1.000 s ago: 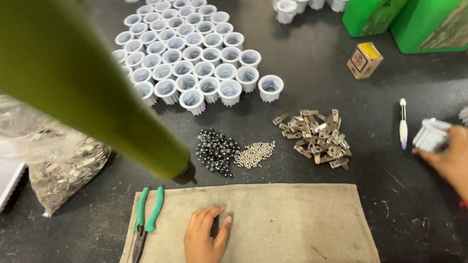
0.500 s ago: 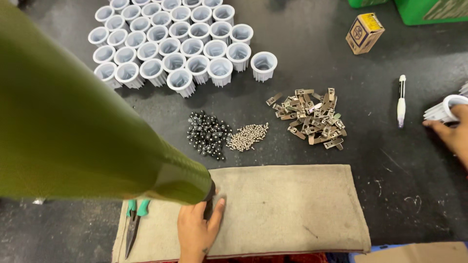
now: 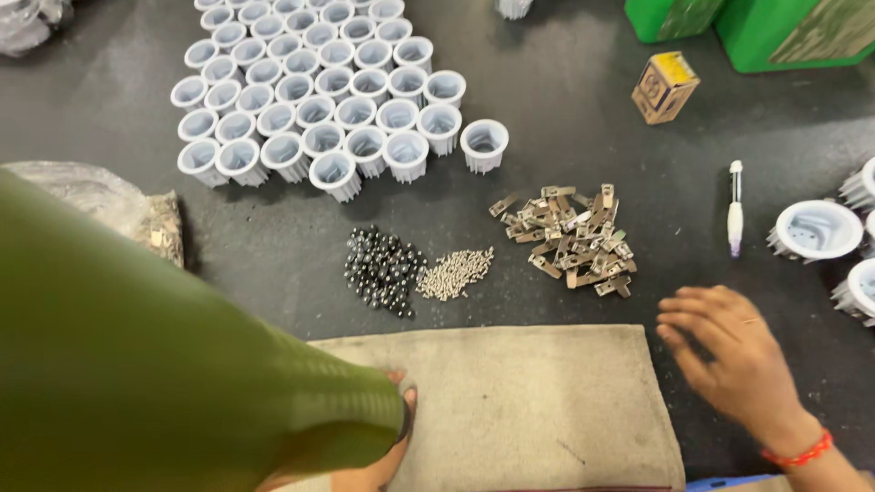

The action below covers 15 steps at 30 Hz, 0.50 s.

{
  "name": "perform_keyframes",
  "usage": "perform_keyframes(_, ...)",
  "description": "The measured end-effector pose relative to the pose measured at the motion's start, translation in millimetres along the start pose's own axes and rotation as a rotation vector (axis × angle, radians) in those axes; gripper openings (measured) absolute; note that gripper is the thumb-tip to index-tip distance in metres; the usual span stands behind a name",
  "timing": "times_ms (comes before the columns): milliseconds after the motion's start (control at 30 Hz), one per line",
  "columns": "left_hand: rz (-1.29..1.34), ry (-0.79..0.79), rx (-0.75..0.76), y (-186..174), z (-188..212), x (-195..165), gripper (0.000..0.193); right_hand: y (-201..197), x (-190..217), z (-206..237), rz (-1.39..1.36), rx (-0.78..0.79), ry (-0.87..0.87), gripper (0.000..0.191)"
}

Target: The person assembles white plastic lamp holder components at a workbench. They place small screws and metal brackets into the plastic housing, then use a green electric screwdriver to drive the screws and secure the parts, working on one holder at a time.

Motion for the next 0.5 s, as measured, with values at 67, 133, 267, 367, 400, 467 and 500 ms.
perform_keyframes(67, 0.025, 0.081, -0.068, -3, 4, -6, 0.030, 5, 15, 2, -0.086, 0.015, -0.014, 0.017)
perform_keyframes(133, 0.024, 0.186, -0.102, -5, 7, -13, 0.029, 9, 25, 11, -0.166, 0.017, -0.006, 0.016)
perform_keyframes(267, -0.066, 0.362, -0.145, -12, 6, -24, 0.026, 21, 53, 36, -0.373, 0.075, -0.016, 0.018)
perform_keyframes(367, -0.025, 0.337, -0.154, -16, 3, -25, 0.029, 39, 78, 46, -0.517, 0.059, 0.045, 0.018)
perform_keyframes(400, -0.006, 0.340, -0.148, -16, 2, -25, 0.029, 46, 87, 47, -0.573, 0.049, 0.082, 0.018)
perform_keyframes(467, 0.017, 0.351, -0.143, -17, 1, -26, 0.029, 59, 103, 43, -0.645, 0.017, 0.134, 0.018)
perform_keyframes(500, 0.021, 0.358, -0.144, -17, 1, -27, 0.029, 65, 110, 39, -0.661, -0.003, 0.150, 0.018)
Point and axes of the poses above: each hand's wrist, its own z-axis away from the middle knuckle, its own y-axis out of the palm, x = y × z, the point moved 5 cm from there along -z, towards the middle knuckle
